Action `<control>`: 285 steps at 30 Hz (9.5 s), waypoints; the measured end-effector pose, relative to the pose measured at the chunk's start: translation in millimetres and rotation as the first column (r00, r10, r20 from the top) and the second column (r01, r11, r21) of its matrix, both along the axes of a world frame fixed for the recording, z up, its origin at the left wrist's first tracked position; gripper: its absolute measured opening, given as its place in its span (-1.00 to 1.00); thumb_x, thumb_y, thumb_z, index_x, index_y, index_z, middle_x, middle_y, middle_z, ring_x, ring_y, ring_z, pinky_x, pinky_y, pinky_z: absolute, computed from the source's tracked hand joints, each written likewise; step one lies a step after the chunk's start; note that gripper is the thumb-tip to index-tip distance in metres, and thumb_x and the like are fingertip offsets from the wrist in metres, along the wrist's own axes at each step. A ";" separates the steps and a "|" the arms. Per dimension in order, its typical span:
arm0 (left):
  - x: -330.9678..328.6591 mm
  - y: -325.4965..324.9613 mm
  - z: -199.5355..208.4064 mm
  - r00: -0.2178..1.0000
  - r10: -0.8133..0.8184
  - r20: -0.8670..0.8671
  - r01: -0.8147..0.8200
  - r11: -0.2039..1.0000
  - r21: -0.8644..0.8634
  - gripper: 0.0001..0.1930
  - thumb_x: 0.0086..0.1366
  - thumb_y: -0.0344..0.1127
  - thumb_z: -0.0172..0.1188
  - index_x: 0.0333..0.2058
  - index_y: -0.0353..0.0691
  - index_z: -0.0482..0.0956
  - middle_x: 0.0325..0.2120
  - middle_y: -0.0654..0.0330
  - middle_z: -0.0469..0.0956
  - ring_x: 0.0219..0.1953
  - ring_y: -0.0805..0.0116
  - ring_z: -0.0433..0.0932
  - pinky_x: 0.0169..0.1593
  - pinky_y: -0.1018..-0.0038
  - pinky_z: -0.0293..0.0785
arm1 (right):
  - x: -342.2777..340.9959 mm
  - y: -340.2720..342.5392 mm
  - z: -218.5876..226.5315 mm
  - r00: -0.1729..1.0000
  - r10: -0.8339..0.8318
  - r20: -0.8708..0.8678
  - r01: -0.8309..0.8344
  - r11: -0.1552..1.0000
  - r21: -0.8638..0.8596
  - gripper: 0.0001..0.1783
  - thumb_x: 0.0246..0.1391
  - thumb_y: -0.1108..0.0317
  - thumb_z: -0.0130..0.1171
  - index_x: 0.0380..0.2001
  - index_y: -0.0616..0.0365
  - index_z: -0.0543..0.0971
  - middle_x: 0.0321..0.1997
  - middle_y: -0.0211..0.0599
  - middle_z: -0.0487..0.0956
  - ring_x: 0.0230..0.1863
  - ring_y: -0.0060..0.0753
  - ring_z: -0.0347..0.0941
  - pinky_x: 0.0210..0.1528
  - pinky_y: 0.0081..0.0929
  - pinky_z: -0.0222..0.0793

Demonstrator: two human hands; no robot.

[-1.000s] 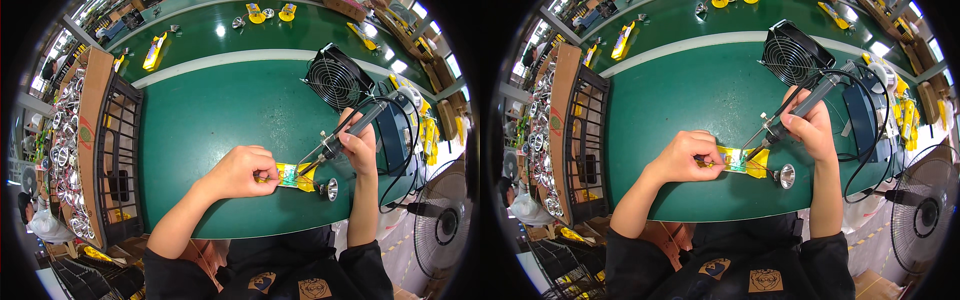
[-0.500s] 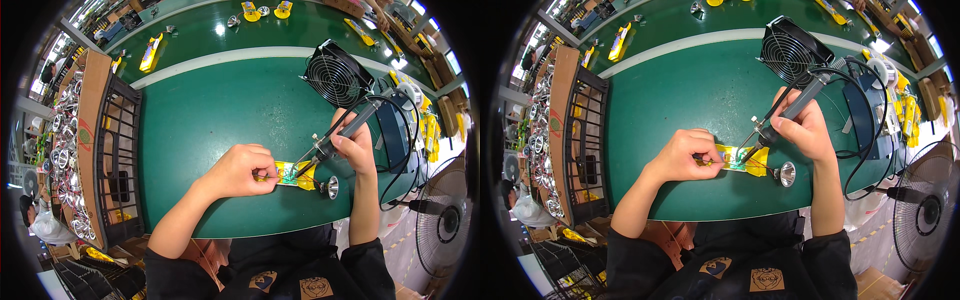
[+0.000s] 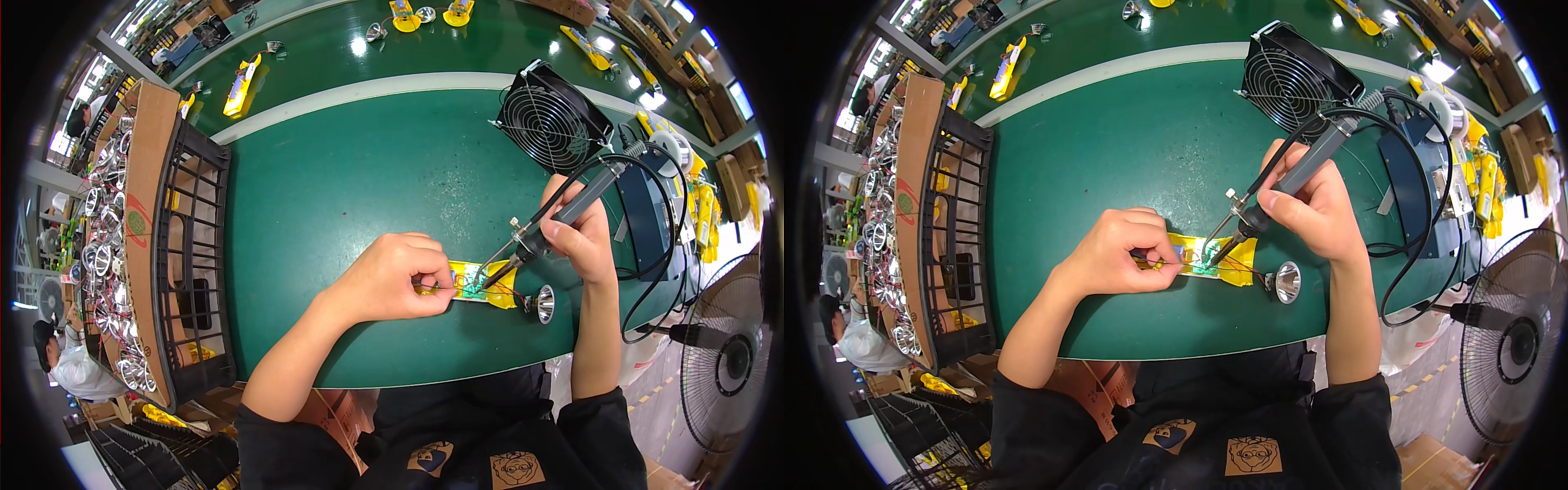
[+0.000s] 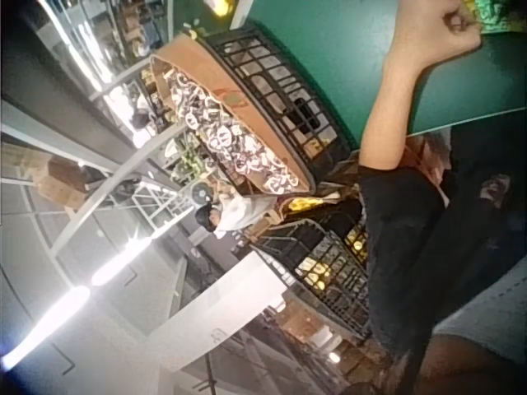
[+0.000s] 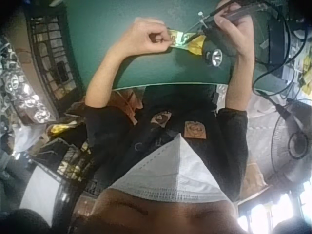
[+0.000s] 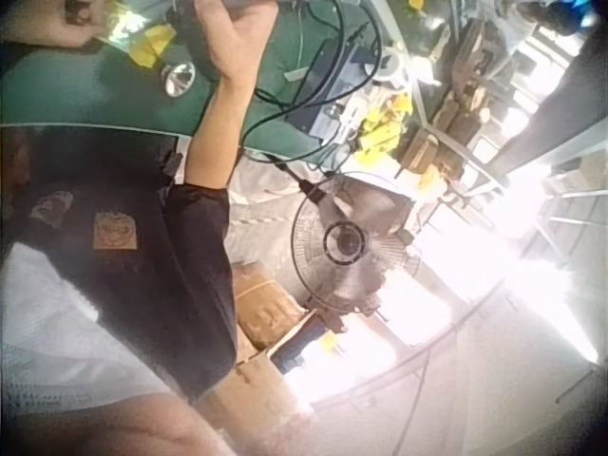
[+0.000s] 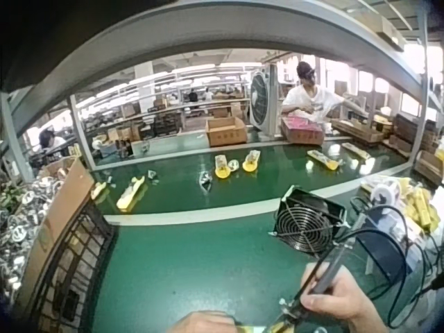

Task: The person solders electrical wires to circuit boards inside flashlight bodies using a soldering iron, repeatedly taking flashlight assemblies and placing the soldered units onto a conveyor belt.

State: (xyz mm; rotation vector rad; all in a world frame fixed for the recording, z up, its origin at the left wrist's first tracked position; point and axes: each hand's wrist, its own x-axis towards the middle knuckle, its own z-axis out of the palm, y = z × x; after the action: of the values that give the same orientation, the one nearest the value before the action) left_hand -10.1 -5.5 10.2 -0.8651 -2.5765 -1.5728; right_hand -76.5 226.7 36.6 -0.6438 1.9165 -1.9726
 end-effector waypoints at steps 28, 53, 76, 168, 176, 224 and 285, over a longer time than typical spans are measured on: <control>0.0 -2.2 5.6 0.999 -0.023 0.035 0.026 0.997 -0.076 -0.92 -0.21 -0.46 0.15 -0.72 -0.21 0.42 -0.79 0.30 0.28 -0.65 0.41 0.30 -0.59 0.52 0.23 | -8.3 1.6 1.9 0.960 -0.281 0.013 0.271 0.912 -0.307 -0.72 -0.25 0.24 0.09 -0.58 0.20 0.28 -0.71 -0.49 0.23 -0.80 -0.79 0.02 -0.77 -0.84 -0.09; -5.6 -13.7 18.6 0.993 -0.039 -0.107 0.027 0.994 -0.109 -0.76 -0.25 -0.38 0.27 -0.49 -0.17 0.50 -0.57 0.26 0.41 -0.49 0.34 0.37 -0.37 0.49 0.29 | -10.5 0.0 1.0 0.933 -0.361 0.001 0.327 0.844 -0.425 -0.81 -0.12 0.35 0.00 -0.52 0.13 0.21 -0.78 -0.59 0.17 -0.81 -0.83 0.01 -0.77 -0.85 -0.13; -231.9 -155.7 -5.3 0.129 0.913 -0.387 -0.884 -0.071 -0.461 -0.51 -0.17 -0.01 0.25 -0.34 -0.25 0.46 -0.36 0.05 0.47 -0.25 0.09 0.42 -0.23 0.27 0.36 | -11.6 0.8 -7.4 0.728 -0.671 0.141 0.654 0.617 -0.438 -0.84 -0.09 0.46 -0.02 -0.47 0.22 0.22 -0.63 -0.44 0.25 -0.75 -0.76 0.09 -0.73 -0.80 0.02; 2.1 19.4 -8.9 0.946 0.322 -0.042 -0.318 0.945 0.074 -0.92 0.03 -0.32 0.12 -0.46 -0.13 0.52 -0.51 0.29 0.50 -0.37 0.32 0.41 -0.19 0.42 0.25 | -7.9 -10.8 1.6 0.737 -0.675 -0.013 0.578 0.641 -0.505 -0.89 0.03 0.35 -0.11 -0.45 0.14 0.25 -0.82 -0.53 0.16 -0.84 -0.76 -0.04 -0.79 -0.75 -0.12; 0.0 17.4 -14.7 0.935 0.350 -0.047 -0.335 0.922 0.195 -0.91 -0.14 -0.47 0.23 -0.57 -0.21 0.53 -0.44 0.22 0.39 -0.46 0.39 0.39 -0.39 0.53 0.34 | -6.7 -5.1 6.5 0.864 -0.503 -0.025 0.443 0.784 -0.435 -0.85 -0.10 0.37 -0.05 -0.56 0.13 0.20 -0.78 -0.51 0.19 -0.83 -0.79 -0.01 -0.82 -0.82 -0.14; -8.4 24.5 -6.7 0.942 0.325 0.083 -0.329 0.944 0.036 -0.93 -0.26 -0.52 0.19 -0.69 -0.29 0.49 -0.42 0.23 0.40 -0.53 0.47 0.37 -0.42 0.59 0.38 | -0.4 -8.6 3.0 0.928 -0.344 -0.144 0.339 0.939 -0.060 -0.86 -0.26 0.45 0.01 -0.61 0.22 0.28 -0.69 -0.49 0.22 -0.80 -0.80 -0.02 -0.79 -0.80 -0.17; -8.3 20.8 -3.8 0.957 0.276 0.095 -0.278 0.961 0.010 -0.93 -0.20 -0.54 0.20 -0.63 -0.32 0.51 -0.44 0.22 0.41 -0.47 0.46 0.39 -0.40 0.58 0.45 | -2.5 -2.3 0.4 0.852 -0.459 -0.252 0.403 0.881 -0.247 -0.81 -0.23 0.43 -0.01 -0.60 0.16 0.18 -0.68 -0.51 0.12 -0.74 -0.76 -0.03 -0.70 -0.81 -0.04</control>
State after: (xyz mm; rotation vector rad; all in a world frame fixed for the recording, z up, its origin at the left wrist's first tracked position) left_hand -18.4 15.3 6.4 -0.4128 -2.5930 -1.5907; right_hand -79.0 224.4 37.0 -0.6340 2.2347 -2.4792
